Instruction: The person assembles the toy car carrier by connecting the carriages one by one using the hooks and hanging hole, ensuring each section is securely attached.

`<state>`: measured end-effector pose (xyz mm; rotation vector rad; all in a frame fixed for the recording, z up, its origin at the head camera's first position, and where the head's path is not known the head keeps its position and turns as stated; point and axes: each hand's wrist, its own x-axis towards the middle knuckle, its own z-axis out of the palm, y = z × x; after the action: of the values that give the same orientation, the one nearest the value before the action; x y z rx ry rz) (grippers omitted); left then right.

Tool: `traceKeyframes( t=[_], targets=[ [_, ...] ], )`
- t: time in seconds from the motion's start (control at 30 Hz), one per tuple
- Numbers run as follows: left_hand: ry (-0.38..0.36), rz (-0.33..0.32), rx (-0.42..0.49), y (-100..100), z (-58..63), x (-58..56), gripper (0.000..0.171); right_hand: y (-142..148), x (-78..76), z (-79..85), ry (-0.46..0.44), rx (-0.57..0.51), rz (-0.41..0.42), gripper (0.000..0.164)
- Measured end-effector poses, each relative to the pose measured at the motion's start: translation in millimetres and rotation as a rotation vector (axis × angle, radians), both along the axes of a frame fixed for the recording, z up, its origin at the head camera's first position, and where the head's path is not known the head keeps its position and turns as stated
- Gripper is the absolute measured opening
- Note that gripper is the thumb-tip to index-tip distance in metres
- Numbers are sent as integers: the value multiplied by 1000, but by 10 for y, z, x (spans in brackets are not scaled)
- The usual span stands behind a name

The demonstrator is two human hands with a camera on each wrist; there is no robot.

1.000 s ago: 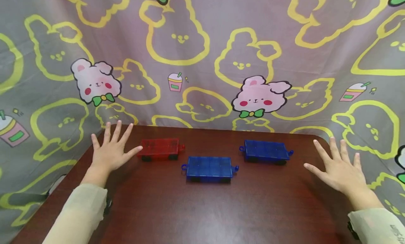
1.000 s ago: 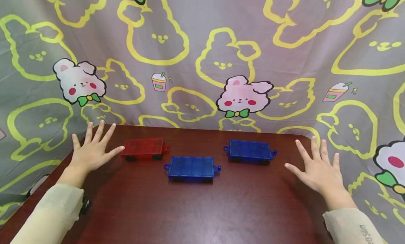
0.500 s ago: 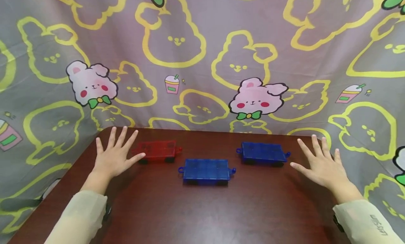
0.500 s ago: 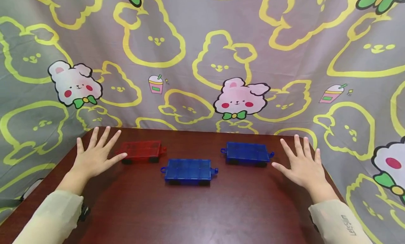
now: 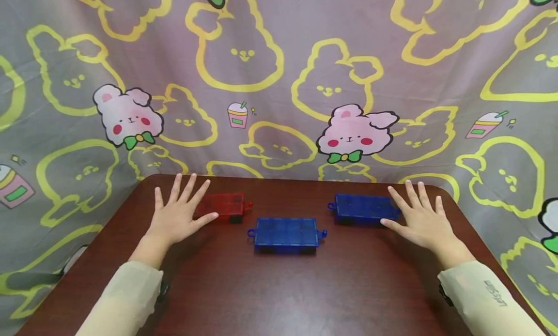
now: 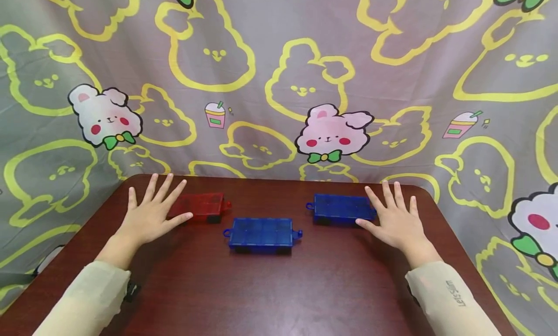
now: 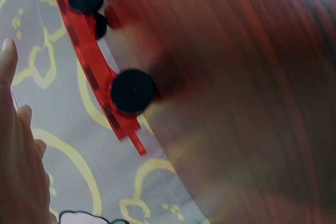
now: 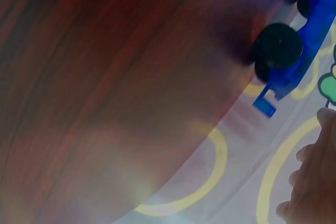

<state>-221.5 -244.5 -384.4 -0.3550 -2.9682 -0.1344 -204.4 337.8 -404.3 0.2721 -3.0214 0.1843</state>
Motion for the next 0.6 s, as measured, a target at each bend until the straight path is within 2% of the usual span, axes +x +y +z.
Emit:
traceKeyframes(
  t=[0.37,0.6],
  targets=[
    [-2,-90,11,325,-48,20,92,-262,-123,-49,-51,-8,47,92],
    [-56,-194,25,585,-107,51,90,-368,-157,-66,-75,-21,66,89]
  ],
)
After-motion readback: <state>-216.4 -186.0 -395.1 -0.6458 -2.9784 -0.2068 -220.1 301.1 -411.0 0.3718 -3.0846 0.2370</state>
